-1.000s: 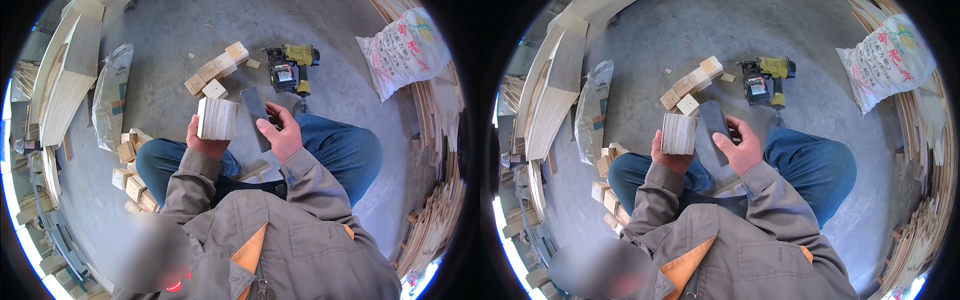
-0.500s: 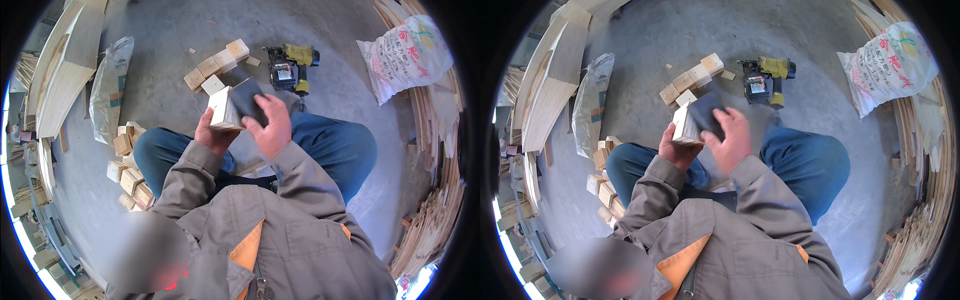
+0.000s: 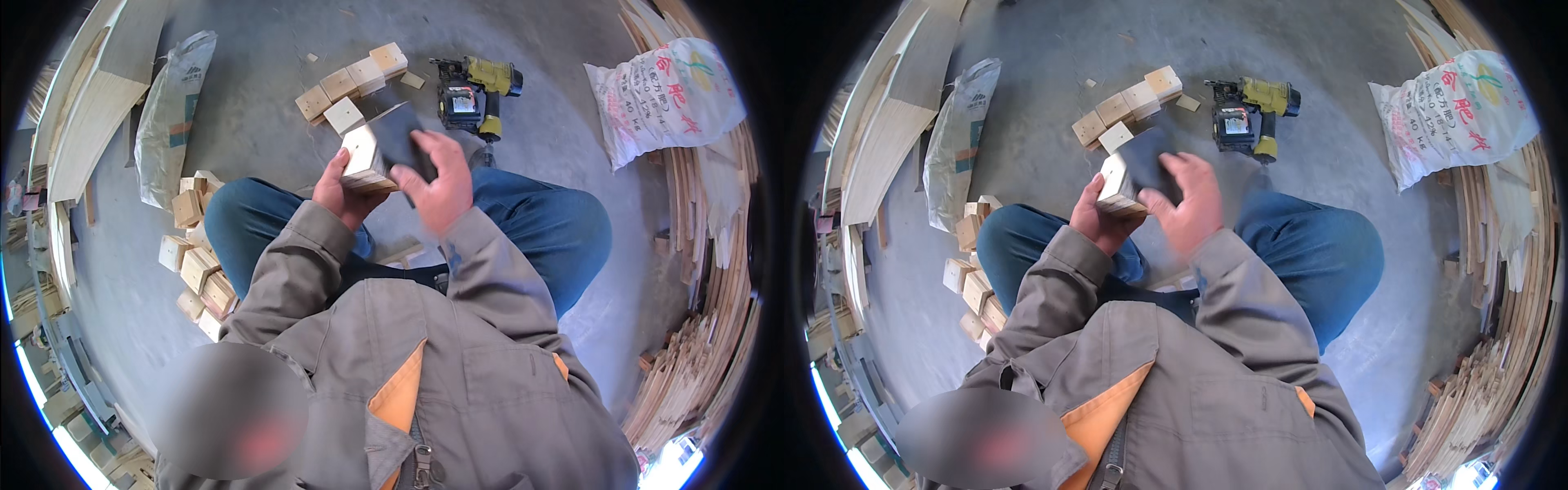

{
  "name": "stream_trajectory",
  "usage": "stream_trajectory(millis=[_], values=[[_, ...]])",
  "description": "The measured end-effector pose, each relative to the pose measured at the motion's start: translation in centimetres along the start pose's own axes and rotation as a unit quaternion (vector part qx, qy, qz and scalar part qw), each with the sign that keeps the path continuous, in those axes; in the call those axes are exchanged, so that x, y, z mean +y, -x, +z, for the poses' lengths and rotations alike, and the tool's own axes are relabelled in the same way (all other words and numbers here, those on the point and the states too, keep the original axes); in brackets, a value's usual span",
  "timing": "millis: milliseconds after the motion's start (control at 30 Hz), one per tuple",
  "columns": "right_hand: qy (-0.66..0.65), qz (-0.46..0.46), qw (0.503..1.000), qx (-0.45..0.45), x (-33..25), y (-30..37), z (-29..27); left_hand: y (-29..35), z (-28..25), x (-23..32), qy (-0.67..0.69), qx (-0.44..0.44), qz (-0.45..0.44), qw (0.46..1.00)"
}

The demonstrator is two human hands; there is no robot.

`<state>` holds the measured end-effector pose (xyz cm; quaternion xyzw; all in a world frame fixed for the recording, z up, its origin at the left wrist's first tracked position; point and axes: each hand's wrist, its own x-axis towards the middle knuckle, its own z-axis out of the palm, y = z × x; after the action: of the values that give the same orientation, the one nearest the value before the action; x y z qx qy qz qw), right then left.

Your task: The person sits on the floor and sands small wooden blocks using a sanding block. They pick up blocks from a pile, sand the edges and faces, and place them back down, repeating the process.

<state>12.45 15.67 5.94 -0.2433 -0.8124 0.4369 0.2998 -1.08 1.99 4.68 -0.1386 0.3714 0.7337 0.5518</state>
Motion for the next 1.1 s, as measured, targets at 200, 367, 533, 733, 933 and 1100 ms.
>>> stream_trajectory(millis=[200,367,533,733,933,1100], values=[[-0.234,0.199,0.946,0.106,4.4,-0.4,-0.2,0.7,1.0,-0.2,-0.04,-0.008,-0.025,0.999],[-0.227,0.16,0.96,0.031,1.9,0.1,-0.5,0.2,0.6,0.0,-0.092,0.024,-0.018,0.995],[-0.312,0.255,0.914,0.043,2.1,-0.7,-0.6,1.0,0.1,1.2,-0.095,0.0,-0.032,0.995],[-0.387,0.322,0.862,0.051,3.1,-0.6,-0.6,0.7,-0.7,1.0,-0.154,-0.01,0.026,0.988],[-0.44,0.359,0.822,0.042,3.5,-0.4,-0.5,1.1,-0.6,1.0,-0.179,-0.015,0.024,0.983],[-0.461,0.394,0.795,0.029,3.3,-0.3,-0.4,1.1,-0.5,1.6,-0.237,0.014,-0.015,0.971]])
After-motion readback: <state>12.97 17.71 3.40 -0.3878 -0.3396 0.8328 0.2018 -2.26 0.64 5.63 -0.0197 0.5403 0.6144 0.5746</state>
